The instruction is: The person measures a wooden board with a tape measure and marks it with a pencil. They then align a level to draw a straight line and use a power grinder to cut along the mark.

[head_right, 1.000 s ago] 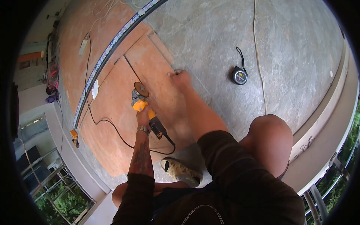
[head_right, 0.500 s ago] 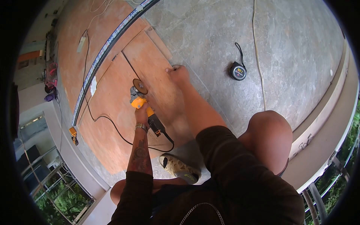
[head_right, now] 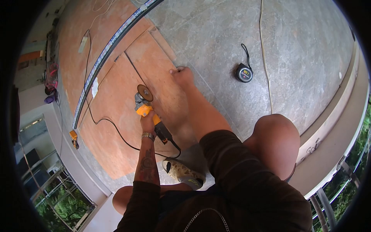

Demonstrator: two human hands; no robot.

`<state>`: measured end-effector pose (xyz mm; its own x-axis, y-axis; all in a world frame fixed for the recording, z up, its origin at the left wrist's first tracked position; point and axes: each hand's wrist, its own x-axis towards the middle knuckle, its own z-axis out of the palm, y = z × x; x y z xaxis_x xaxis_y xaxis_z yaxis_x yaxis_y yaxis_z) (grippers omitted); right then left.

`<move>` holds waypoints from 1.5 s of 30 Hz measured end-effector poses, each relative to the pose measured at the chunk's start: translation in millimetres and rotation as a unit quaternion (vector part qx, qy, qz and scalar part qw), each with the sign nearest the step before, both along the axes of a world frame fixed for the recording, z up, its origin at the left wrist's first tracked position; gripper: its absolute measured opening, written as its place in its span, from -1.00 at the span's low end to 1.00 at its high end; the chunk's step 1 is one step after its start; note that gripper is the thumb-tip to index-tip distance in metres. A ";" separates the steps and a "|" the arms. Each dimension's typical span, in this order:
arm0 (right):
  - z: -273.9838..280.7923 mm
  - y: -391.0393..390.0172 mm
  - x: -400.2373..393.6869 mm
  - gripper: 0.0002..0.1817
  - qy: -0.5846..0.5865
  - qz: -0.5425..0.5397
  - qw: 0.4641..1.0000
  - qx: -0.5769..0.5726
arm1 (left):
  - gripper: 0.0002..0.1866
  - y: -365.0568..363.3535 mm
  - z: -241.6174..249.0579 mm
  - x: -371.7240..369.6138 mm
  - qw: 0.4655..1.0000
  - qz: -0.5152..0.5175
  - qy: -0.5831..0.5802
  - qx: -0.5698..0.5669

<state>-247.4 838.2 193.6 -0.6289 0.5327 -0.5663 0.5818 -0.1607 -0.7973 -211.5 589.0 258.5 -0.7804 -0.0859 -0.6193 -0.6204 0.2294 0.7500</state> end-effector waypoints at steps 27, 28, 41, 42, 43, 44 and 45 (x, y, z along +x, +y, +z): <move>12.0 -6.3 -31.0 -0.67 0.086 -0.039 0.995 0.012 | -0.72 -18.4 8.8 28.8 0.991 0.076 0.042 0.102; 15.9 -7.1 -37.5 -0.68 0.099 -0.040 0.993 0.054 | -0.72 -21.4 12.3 29.7 0.991 0.072 0.043 0.101; -8.2 22.0 -81.6 -0.57 0.074 -0.029 0.993 0.084 | -0.73 -46.0 29.7 23.6 0.987 0.100 0.088 0.084; -6.4 28.8 -81.0 -0.53 0.061 0.015 0.997 0.040 | -0.72 -44.7 26.2 23.8 0.987 0.101 0.087 0.092; -1.4 33.7 -77.4 -0.48 0.047 0.060 0.997 -0.006 | -0.72 -42.4 23.6 25.1 0.987 0.098 0.084 0.093; 5.7 39.4 -73.0 -0.48 0.047 0.057 0.997 -0.004 | -0.72 -39.1 21.2 23.8 0.988 0.094 0.075 0.101; 13.8 45.6 -66.5 -0.42 -0.004 0.074 0.995 -0.068 | -0.72 -34.5 18.5 20.7 0.988 0.088 0.067 0.110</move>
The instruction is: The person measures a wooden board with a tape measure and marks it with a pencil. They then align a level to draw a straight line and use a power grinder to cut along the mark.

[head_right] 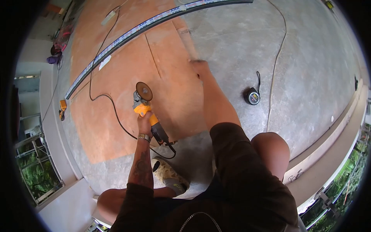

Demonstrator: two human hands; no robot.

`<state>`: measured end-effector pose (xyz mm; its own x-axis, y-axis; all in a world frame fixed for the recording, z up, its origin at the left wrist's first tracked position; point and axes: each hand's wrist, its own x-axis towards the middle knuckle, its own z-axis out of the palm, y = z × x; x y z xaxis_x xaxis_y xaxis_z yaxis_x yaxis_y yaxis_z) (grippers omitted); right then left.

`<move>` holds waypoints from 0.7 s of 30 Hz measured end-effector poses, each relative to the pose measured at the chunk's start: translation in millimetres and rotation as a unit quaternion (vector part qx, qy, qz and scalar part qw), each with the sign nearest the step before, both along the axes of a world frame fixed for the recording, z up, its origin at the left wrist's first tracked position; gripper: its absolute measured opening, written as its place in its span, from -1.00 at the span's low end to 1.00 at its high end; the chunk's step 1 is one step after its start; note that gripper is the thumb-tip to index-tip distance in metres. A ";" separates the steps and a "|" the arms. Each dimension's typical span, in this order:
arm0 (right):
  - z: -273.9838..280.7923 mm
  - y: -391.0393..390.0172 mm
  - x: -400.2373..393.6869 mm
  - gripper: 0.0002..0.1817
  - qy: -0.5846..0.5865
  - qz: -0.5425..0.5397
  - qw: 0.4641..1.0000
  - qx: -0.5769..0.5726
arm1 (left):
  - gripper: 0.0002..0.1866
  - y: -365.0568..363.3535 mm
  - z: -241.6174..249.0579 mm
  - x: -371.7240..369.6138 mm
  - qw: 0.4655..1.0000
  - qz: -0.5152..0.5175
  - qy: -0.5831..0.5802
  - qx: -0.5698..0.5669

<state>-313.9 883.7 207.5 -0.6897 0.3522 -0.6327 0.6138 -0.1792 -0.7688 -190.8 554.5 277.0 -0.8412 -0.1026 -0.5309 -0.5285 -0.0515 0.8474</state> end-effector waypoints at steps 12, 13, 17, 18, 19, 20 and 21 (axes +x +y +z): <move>-11.8 -40.0 139.0 -0.42 0.103 0.001 0.994 0.038 | -0.74 30.3 -21.5 -50.7 1.000 -0.028 0.014 -0.006; -13.2 -42.7 140.5 -0.46 0.061 -0.015 0.995 -0.080 | -0.74 30.9 -21.9 -50.2 1.000 -0.024 0.003 -0.003; -18.9 -46.0 138.9 -0.49 0.028 -0.030 0.993 -0.111 | -0.72 31.4 -31.9 -48.1 0.999 -0.039 0.001 -0.005; -19.4 -45.8 138.1 -0.50 0.028 -0.026 0.995 -0.088 | -0.72 30.0 -40.5 -48.1 0.999 -0.038 0.019 -0.022; -19.5 -46.6 138.9 -0.50 0.027 -0.021 0.997 -0.066 | -0.72 27.6 -49.3 -47.0 0.998 -0.036 0.036 -0.040; -15.8 -47.6 139.9 -0.50 0.025 -0.024 0.997 -0.068 | -0.72 24.2 -58.6 -47.3 0.998 -0.038 0.035 -0.041; -11.7 -47.0 139.6 -0.50 0.029 -0.025 0.996 -0.075 | -0.72 21.1 -67.7 -49.3 0.997 -0.039 0.052 -0.051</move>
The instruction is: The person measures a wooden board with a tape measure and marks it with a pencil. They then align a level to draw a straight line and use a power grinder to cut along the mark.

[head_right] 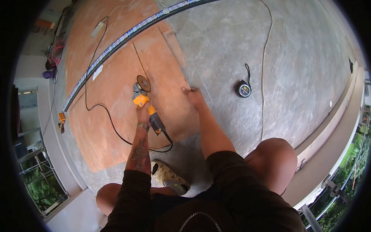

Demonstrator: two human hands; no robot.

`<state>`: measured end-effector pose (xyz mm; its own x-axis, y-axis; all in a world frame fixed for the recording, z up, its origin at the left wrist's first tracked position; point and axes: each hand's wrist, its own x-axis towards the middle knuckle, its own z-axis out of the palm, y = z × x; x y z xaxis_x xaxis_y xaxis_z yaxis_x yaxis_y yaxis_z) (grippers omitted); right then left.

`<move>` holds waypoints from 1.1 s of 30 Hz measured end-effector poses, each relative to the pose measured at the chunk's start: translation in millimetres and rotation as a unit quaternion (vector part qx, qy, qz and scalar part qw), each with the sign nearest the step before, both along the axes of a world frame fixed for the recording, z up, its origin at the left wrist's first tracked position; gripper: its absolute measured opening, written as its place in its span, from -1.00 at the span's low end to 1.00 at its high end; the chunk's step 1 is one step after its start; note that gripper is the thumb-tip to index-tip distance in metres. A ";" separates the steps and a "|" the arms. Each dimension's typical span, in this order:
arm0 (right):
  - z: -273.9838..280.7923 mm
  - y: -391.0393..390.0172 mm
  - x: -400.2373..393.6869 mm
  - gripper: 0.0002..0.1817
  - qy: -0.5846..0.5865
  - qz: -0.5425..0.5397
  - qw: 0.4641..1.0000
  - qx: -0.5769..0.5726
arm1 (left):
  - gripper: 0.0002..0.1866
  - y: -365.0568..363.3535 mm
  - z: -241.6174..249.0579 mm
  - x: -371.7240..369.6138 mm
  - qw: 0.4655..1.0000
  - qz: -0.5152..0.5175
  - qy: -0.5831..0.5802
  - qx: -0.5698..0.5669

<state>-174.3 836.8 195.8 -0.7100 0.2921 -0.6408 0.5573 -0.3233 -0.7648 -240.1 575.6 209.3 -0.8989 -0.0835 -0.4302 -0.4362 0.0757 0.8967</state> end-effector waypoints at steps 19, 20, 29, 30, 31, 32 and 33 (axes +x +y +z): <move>4.6 1.8 -41.3 -0.44 0.000 0.046 0.981 0.189 | -0.72 16.1 34.3 -9.2 0.997 -0.021 -0.060 -0.039; 1.9 0.6 -42.5 -0.44 -0.001 0.046 0.981 0.189 | -0.72 15.2 31.6 -10.3 0.997 -0.021 -0.062 -0.039; 20.6 0.7 -48.4 -0.44 0.020 0.043 0.977 0.209 | -0.66 23.1 43.9 -17.7 0.995 -0.016 -0.081 -0.053; 23.3 2.5 -49.7 -0.43 0.039 0.056 0.972 0.227 | -0.66 23.2 44.8 -17.6 0.994 -0.018 -0.089 -0.054; 24.2 3.4 -51.4 -0.43 0.057 0.069 0.966 0.244 | -0.65 22.9 45.2 -17.4 0.994 -0.019 -0.097 -0.056; 21.7 2.9 -53.2 -0.43 0.056 0.069 0.966 0.243 | -0.65 21.9 44.3 -16.1 0.993 -0.019 -0.098 -0.057; 17.9 1.8 -55.6 -0.43 0.050 0.066 0.966 0.246 | -0.65 20.3 42.6 -14.3 0.994 -0.025 -0.089 -0.055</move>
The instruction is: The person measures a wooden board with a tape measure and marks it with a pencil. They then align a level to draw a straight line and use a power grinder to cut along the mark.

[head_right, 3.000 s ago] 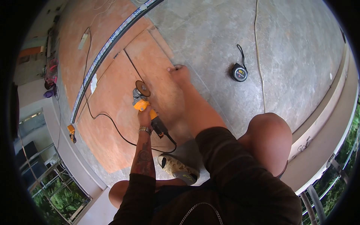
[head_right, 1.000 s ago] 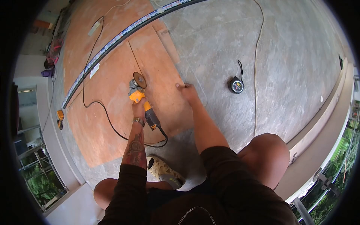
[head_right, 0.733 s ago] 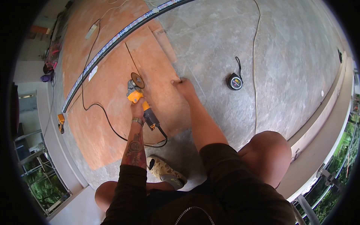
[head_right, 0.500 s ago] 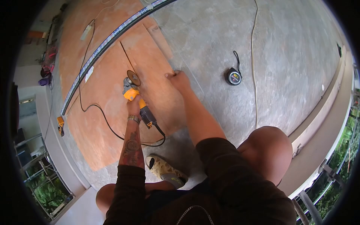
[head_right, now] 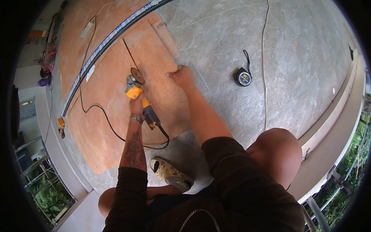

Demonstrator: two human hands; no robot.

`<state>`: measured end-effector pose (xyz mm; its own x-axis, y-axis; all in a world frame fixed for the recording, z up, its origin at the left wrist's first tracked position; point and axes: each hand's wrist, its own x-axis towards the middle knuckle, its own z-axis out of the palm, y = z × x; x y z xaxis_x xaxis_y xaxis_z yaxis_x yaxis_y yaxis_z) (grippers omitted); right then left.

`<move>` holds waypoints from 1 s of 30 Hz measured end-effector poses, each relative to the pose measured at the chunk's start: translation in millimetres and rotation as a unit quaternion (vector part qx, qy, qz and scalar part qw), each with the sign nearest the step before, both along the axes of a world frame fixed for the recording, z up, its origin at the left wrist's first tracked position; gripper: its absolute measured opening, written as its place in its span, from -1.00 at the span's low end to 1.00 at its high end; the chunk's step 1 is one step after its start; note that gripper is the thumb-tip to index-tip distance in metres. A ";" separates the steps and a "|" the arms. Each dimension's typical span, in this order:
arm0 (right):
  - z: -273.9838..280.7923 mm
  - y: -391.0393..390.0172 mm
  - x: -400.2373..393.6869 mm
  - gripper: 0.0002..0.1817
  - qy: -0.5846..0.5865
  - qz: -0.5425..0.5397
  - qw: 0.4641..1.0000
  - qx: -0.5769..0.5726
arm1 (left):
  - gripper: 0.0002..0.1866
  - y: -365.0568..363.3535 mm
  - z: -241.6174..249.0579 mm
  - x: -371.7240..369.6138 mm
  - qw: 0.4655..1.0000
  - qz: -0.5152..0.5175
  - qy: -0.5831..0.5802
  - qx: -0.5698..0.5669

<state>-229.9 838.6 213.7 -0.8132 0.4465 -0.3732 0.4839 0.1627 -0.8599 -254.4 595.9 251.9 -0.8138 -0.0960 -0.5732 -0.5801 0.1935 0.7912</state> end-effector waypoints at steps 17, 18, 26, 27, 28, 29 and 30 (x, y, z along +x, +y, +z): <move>21.9 2.0 -3.5 -0.41 -0.087 -0.006 0.996 -0.022 | -0.66 -6.1 -12.9 5.8 0.999 0.008 0.007 -0.031; 19.0 1.6 -4.0 -0.41 -0.085 -0.010 0.996 -0.025 | -0.68 -9.1 -17.1 6.1 0.999 0.002 0.013 -0.030; 22.3 0.2 -2.7 -0.42 -0.087 -0.012 0.995 -0.038 | -0.69 -2.0 2.5 15.7 1.000 -0.003 -0.001 -0.008; 21.5 0.1 -2.7 -0.42 -0.084 -0.013 0.996 -0.037 | -0.69 -2.9 0.9 14.7 1.000 -0.005 -0.004 -0.017; 20.8 0.1 -3.1 -0.42 -0.081 -0.015 0.996 -0.037 | -0.69 -4.2 -0.7 13.7 1.000 -0.007 -0.006 -0.026; 19.3 0.2 -3.5 -0.42 -0.081 -0.016 0.996 -0.037 | -0.69 -7.3 -6.3 13.4 1.000 -0.008 -0.006 -0.026; 17.4 0.3 -3.8 -0.43 -0.083 -0.015 0.996 -0.038 | -0.69 -11.2 -14.7 13.2 1.000 -0.008 0.005 -0.029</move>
<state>-233.7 838.9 231.0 -0.7247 0.4353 -0.5342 0.6235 0.0841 -0.7773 -241.2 584.7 237.2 -0.8213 -0.1158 -0.5586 -0.5686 0.2472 0.7846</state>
